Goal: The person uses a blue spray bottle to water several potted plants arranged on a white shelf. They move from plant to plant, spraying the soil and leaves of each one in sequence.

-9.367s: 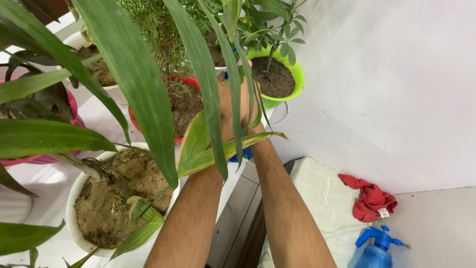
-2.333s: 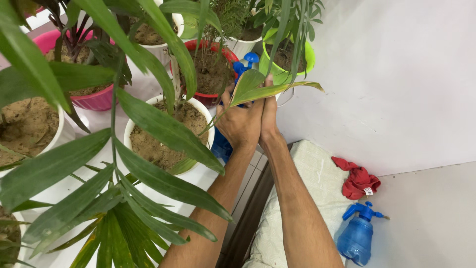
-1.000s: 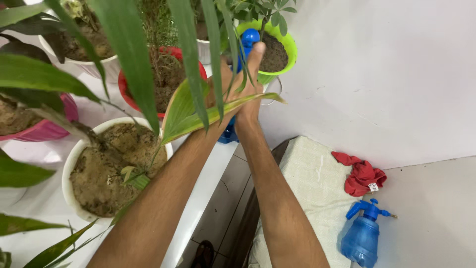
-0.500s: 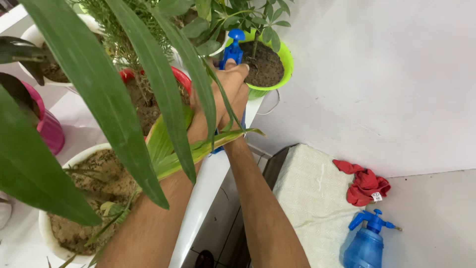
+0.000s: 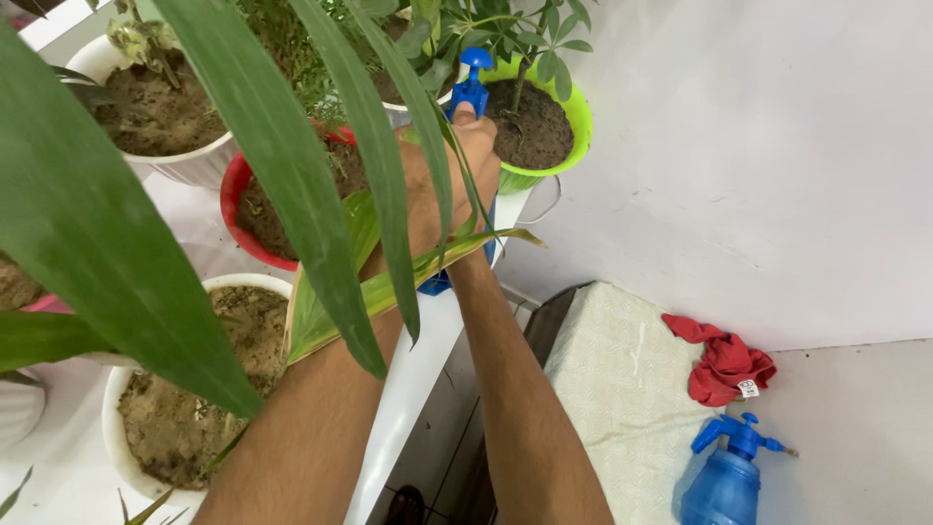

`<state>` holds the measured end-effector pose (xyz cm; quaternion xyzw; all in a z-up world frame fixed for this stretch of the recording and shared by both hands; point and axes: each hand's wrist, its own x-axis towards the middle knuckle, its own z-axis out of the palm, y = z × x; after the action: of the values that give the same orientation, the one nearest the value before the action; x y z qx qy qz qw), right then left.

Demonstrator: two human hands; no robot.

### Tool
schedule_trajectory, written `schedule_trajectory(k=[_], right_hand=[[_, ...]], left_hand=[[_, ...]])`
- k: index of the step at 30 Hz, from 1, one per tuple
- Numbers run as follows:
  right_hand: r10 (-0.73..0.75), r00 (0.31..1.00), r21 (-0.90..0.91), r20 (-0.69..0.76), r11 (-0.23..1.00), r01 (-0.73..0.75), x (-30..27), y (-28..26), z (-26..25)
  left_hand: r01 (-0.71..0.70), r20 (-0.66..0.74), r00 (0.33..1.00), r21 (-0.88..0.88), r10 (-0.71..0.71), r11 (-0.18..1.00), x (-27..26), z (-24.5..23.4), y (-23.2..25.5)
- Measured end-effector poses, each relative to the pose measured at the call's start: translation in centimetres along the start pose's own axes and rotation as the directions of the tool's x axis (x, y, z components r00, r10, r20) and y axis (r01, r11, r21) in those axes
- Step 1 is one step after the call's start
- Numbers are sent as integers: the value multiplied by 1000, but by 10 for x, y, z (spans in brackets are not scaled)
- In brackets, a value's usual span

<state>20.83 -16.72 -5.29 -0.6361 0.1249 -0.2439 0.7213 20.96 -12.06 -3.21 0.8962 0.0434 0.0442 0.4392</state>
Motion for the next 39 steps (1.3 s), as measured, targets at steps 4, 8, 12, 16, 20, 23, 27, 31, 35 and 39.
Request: schedule_trajectory(k=[4, 8, 12, 16, 20, 23, 27, 31, 35, 39], right_hand=[[-19, 998, -103, -56, 995, 13, -10, -17, 4], [6, 993, -153, -120, 988, -25, -23, -31, 8], [-200, 957, -540, -210, 840, 57, -22, -19, 14], [-427, 902, -667, -70, 693, 276, -14, 12, 8], [-560, 795, -549, 234, 598, 584, -13, 38, -20], [-404, 882, -145, 245, 884, 445, -6, 48, -32], [-273, 901, 99, 338, 962, 254, 6, 49, -42], [-367, 858, -215, 359, 862, 458, 20, 40, -49], [-439, 773, -295, 457, 745, 598, 25, 53, -57], [-460, 695, -365, 553, 616, 698, 44, 76, -68]], left_hand=[[48, -48, 998, -42, -50, 998, -4, -9, -7], [75, -81, 993, -73, -81, 994, -8, -12, -10], [99, -106, 988, -90, -108, 991, -15, -15, -17], [109, -132, 984, -95, -121, 989, -17, -19, -21], [112, -156, 980, -99, -127, 989, -22, -19, -22], [75, -183, 979, -91, -90, 993, -25, -14, -10], [-16, -258, 966, -51, 2, 999, -38, -3, 16], [-35, -301, 953, -10, 30, 999, -44, 0, 31], [43, -325, 944, -35, -51, 998, -39, 15, 24], [-178, -308, 933, 62, 189, 982, -40, 24, -7]])
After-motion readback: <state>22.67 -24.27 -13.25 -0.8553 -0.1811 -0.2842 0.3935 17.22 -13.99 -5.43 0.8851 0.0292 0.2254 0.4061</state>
